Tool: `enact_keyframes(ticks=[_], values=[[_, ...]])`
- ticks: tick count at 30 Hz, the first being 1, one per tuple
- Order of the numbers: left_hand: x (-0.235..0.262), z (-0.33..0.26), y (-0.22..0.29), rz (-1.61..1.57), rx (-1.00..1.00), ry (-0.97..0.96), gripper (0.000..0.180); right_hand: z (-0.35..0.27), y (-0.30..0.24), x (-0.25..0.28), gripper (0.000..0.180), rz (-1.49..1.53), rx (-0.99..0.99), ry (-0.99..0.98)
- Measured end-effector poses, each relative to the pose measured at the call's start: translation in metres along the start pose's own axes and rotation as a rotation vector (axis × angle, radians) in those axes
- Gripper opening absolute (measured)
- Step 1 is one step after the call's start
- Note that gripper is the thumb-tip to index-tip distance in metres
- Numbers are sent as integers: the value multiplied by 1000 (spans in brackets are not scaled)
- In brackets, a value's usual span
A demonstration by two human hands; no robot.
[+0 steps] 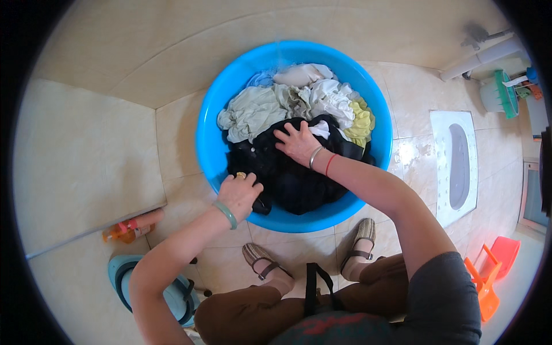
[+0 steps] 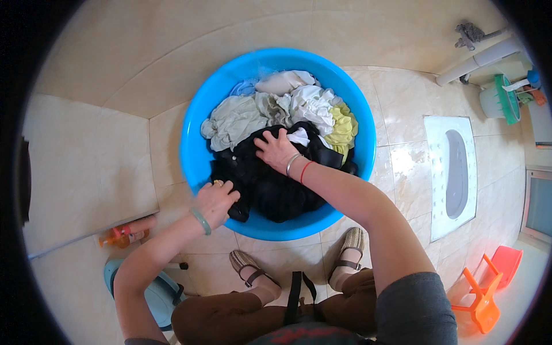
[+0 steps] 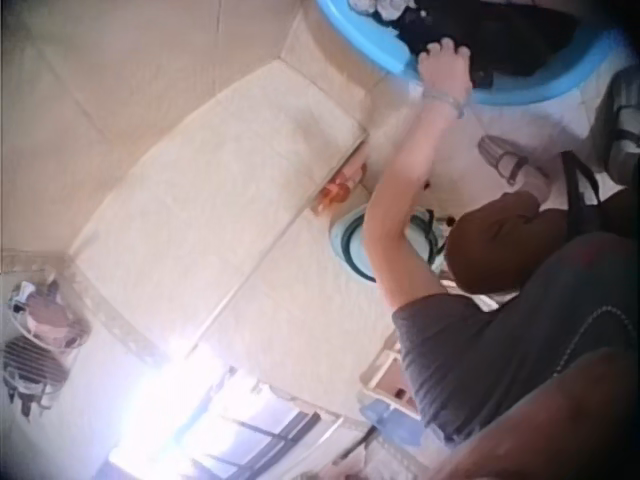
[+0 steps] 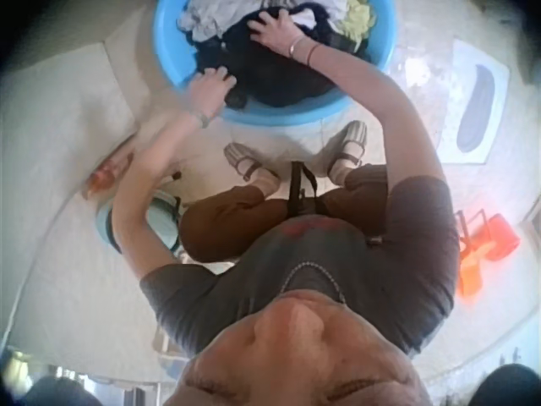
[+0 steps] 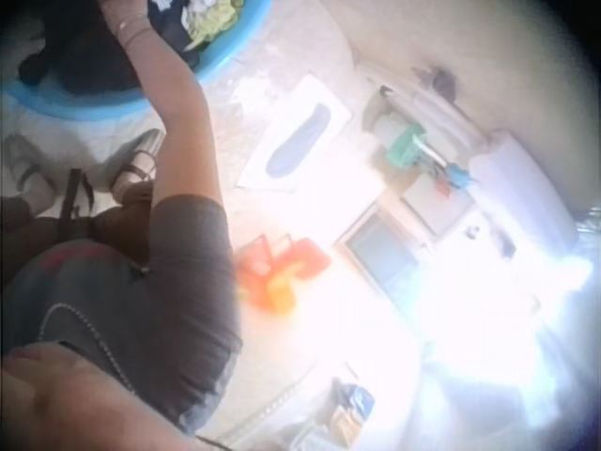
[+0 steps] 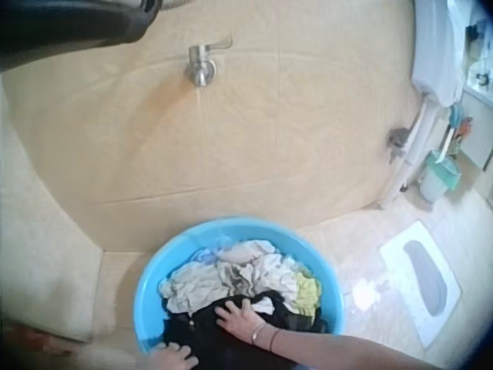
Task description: The person hand-washes a pile of mixed-color clothes in a blue plastic basin filled with water. They repeatedly submerge, agitate, and squeeze the garments by hand to clean them. The task is performed in a tiled bathroom area with a running tap visible in the background.
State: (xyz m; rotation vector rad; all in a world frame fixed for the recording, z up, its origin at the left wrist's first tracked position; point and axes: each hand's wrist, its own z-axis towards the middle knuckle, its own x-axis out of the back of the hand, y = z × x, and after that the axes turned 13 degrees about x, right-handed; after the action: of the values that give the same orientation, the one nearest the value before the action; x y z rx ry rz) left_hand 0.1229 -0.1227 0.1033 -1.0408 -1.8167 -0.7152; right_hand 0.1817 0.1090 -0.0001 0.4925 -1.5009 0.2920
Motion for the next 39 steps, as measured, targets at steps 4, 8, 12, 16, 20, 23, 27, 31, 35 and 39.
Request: enact_keyframes(ticks=[4, 8, 12, 16, 20, 23, 27, 31, 35, 39], values=[[20, -18, 0, -67, -221, 29, 28, 16, 4, 11, 20, 195, -107, -55], [28, -29, 15, -226, -327, -10, 22, 20, 21, 23, 30, 369, -294, -60], [-8, -9, 5, -81, -74, 211, 13, -2, 32, 44, 28, 382, -442, 8], [-31, 4, -24, -47, 68, -176, 39, -6, 37, 57, 29, 426, -487, 53], [-6, 43, -43, -741, 208, -279, 38, -25, 41, 34, 27, 436, -433, 125], [-38, 62, -62, -244, 224, 184, 30, -21, 35, 25, 27, 423, -406, 182], [-56, 84, -45, 188, 274, 198, 21, -15, 33, 28, 26, 395, -368, 204], [-53, 92, -50, 260, 211, 196, 15, -20, 33, 27, 27, 380, -375, 182], [12, 44, -59, -94, 164, 152, 27, -24, 35, 25, 27, 399, -376, 173], [85, 21, -60, -612, 410, -10, 26, -28, 38, 22, 27, 434, -387, 177]])
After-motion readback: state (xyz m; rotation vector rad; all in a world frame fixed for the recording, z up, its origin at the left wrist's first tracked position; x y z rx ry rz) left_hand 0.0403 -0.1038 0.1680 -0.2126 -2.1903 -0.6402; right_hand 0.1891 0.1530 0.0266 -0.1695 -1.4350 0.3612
